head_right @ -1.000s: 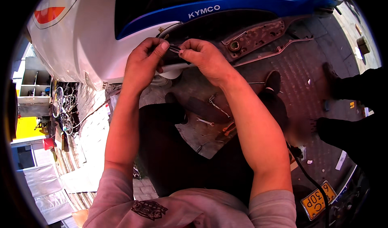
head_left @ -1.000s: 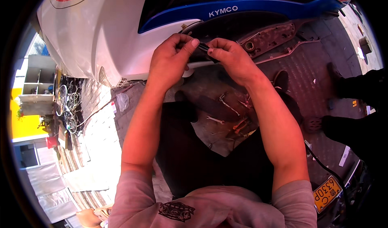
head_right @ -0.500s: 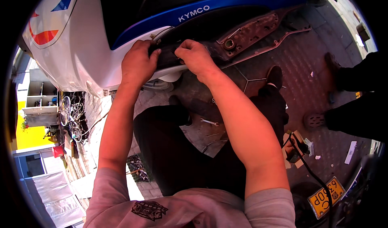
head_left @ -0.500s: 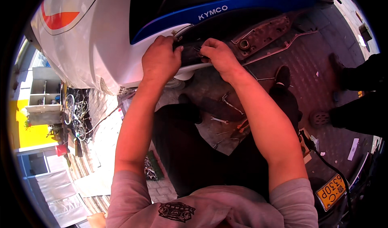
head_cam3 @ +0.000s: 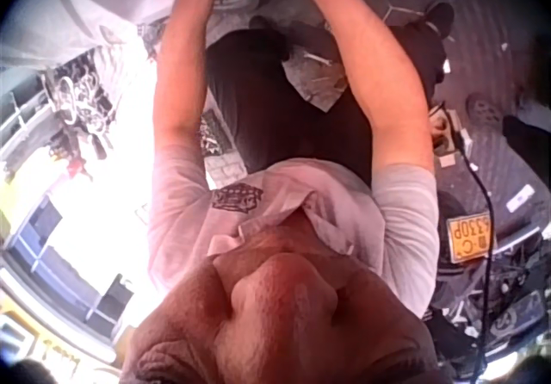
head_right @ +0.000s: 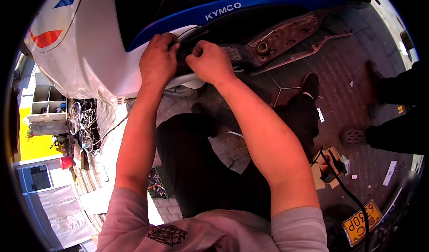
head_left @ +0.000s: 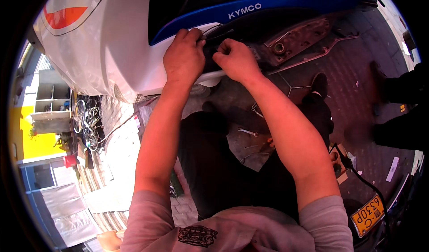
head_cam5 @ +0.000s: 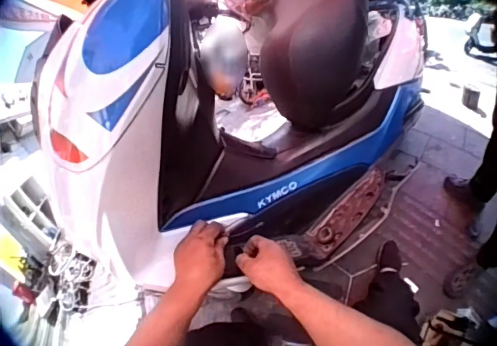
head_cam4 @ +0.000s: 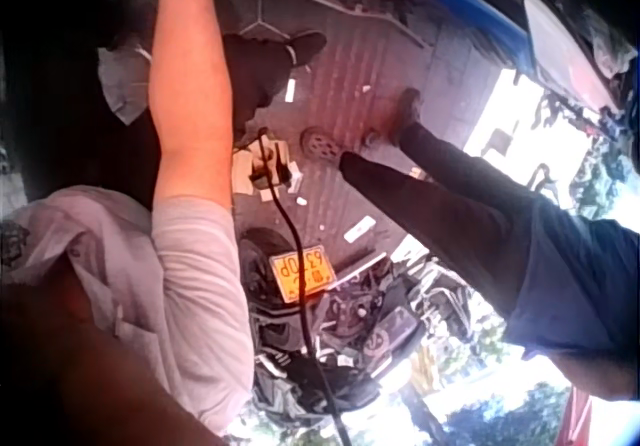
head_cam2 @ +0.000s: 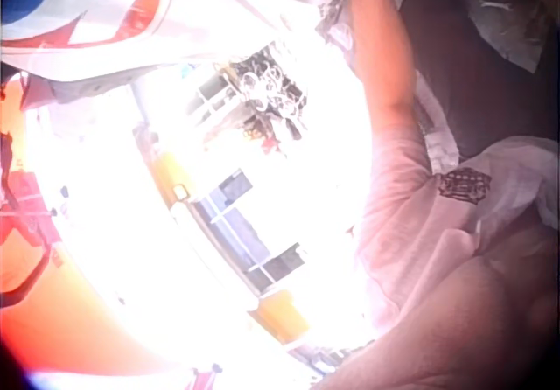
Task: The person works on the electrical wires behind a motorcycle panel, using their hands and a screwdriver to manage the wiring and reattach a component.
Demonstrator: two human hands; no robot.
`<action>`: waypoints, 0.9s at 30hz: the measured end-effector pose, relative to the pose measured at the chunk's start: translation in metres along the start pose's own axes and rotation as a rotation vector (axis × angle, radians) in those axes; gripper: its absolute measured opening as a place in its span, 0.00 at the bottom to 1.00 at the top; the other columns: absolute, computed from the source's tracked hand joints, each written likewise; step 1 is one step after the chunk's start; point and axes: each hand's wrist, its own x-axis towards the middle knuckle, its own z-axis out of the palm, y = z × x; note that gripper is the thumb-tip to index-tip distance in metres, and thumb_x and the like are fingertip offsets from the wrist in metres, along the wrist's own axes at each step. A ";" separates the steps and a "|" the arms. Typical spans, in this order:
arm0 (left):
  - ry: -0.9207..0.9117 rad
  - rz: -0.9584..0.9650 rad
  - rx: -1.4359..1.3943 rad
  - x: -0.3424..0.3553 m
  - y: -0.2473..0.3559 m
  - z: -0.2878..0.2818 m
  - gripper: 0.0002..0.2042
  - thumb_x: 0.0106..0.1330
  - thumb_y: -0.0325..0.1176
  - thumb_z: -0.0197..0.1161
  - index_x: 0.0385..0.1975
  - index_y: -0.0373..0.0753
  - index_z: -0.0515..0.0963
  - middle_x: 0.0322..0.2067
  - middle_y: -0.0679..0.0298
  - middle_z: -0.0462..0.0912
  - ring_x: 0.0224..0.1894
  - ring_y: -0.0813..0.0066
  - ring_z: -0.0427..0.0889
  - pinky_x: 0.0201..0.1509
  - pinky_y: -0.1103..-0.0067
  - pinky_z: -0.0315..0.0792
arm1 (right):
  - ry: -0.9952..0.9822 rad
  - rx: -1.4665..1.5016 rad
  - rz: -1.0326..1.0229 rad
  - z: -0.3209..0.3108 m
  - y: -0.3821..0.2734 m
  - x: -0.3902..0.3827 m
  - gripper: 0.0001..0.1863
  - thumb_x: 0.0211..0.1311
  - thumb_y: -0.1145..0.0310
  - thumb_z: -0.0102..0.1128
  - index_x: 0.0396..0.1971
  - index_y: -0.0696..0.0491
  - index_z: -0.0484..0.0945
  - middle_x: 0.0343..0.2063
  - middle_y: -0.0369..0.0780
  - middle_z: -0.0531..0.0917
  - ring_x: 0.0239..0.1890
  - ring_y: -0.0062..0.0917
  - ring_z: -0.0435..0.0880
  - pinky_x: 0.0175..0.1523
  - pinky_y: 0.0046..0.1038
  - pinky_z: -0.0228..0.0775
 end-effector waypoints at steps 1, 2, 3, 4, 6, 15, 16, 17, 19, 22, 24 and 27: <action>0.004 0.005 -0.013 0.000 0.001 0.001 0.10 0.72 0.36 0.67 0.50 0.46 0.85 0.46 0.60 0.84 0.50 0.53 0.85 0.52 0.64 0.79 | 0.018 0.004 -0.002 0.002 0.001 0.004 0.13 0.58 0.62 0.69 0.36 0.57 0.85 0.28 0.44 0.87 0.33 0.32 0.87 0.44 0.33 0.77; 0.009 0.010 -0.027 0.000 0.002 0.001 0.10 0.72 0.36 0.67 0.50 0.46 0.85 0.46 0.60 0.84 0.50 0.52 0.85 0.52 0.64 0.79 | 0.035 0.007 -0.003 0.004 0.002 0.008 0.14 0.58 0.62 0.70 0.36 0.57 0.85 0.28 0.44 0.88 0.34 0.33 0.88 0.45 0.33 0.78; -0.004 0.002 -0.026 0.000 0.002 0.000 0.10 0.72 0.36 0.67 0.50 0.45 0.85 0.47 0.60 0.84 0.50 0.52 0.85 0.53 0.64 0.79 | 0.034 0.028 0.018 0.006 0.001 0.010 0.14 0.58 0.61 0.69 0.37 0.56 0.86 0.31 0.45 0.89 0.38 0.36 0.89 0.48 0.34 0.79; -0.016 -0.007 -0.025 0.000 0.004 -0.002 0.11 0.72 0.36 0.67 0.51 0.45 0.85 0.48 0.60 0.85 0.51 0.52 0.85 0.53 0.64 0.79 | 0.033 0.049 0.039 0.007 0.001 0.013 0.15 0.58 0.60 0.69 0.38 0.55 0.86 0.34 0.45 0.90 0.41 0.39 0.90 0.50 0.36 0.79; -0.032 -0.009 -0.033 0.000 0.002 -0.002 0.11 0.72 0.36 0.67 0.51 0.44 0.85 0.48 0.59 0.87 0.52 0.51 0.86 0.54 0.64 0.79 | 0.040 0.101 0.041 0.012 0.001 0.017 0.16 0.58 0.59 0.69 0.40 0.55 0.87 0.37 0.45 0.92 0.45 0.42 0.91 0.53 0.38 0.80; -0.084 -0.006 -0.115 0.002 -0.007 -0.003 0.09 0.71 0.33 0.67 0.47 0.41 0.87 0.42 0.53 0.91 0.47 0.49 0.89 0.52 0.62 0.80 | 0.046 0.361 -0.081 0.025 0.008 0.021 0.14 0.62 0.67 0.66 0.44 0.57 0.87 0.34 0.43 0.91 0.39 0.31 0.90 0.48 0.31 0.79; -0.102 -0.020 -0.121 0.003 -0.005 -0.003 0.09 0.71 0.33 0.67 0.47 0.41 0.87 0.42 0.53 0.91 0.47 0.49 0.89 0.52 0.62 0.80 | 0.033 0.393 -0.084 0.025 0.009 0.021 0.13 0.62 0.68 0.66 0.44 0.57 0.87 0.33 0.42 0.91 0.37 0.29 0.90 0.47 0.30 0.78; -0.121 -0.034 -0.127 0.003 -0.004 -0.003 0.09 0.71 0.33 0.67 0.47 0.41 0.87 0.42 0.53 0.91 0.48 0.49 0.89 0.52 0.62 0.80 | 0.019 0.424 -0.086 0.025 0.011 0.021 0.13 0.63 0.69 0.66 0.44 0.58 0.87 0.32 0.41 0.91 0.36 0.26 0.89 0.45 0.29 0.78; -0.109 -0.072 -0.151 0.004 -0.003 -0.003 0.10 0.71 0.33 0.66 0.48 0.40 0.87 0.43 0.54 0.91 0.48 0.49 0.89 0.53 0.62 0.80 | 0.000 0.473 -0.069 0.025 0.011 0.021 0.12 0.63 0.70 0.66 0.44 0.58 0.87 0.31 0.39 0.90 0.34 0.22 0.86 0.44 0.27 0.77; -0.096 -0.078 -0.140 0.004 -0.005 -0.001 0.12 0.72 0.32 0.65 0.51 0.39 0.87 0.45 0.53 0.91 0.50 0.50 0.89 0.56 0.62 0.80 | -0.018 0.503 -0.066 0.026 0.013 0.023 0.11 0.64 0.71 0.66 0.44 0.59 0.87 0.30 0.37 0.89 0.34 0.19 0.84 0.43 0.26 0.76; -0.106 -0.071 -0.125 0.004 -0.006 -0.001 0.14 0.72 0.32 0.64 0.54 0.39 0.86 0.47 0.52 0.91 0.52 0.50 0.88 0.59 0.62 0.80 | -0.022 0.496 -0.062 0.025 0.012 0.024 0.11 0.65 0.71 0.66 0.44 0.59 0.87 0.30 0.37 0.89 0.33 0.19 0.84 0.43 0.26 0.75; -0.143 -0.073 -0.125 0.006 -0.005 -0.003 0.15 0.73 0.33 0.64 0.56 0.39 0.86 0.50 0.50 0.90 0.55 0.49 0.87 0.62 0.62 0.79 | -0.028 0.475 -0.046 0.022 0.010 0.020 0.12 0.65 0.71 0.66 0.45 0.60 0.87 0.30 0.38 0.89 0.34 0.18 0.84 0.43 0.26 0.75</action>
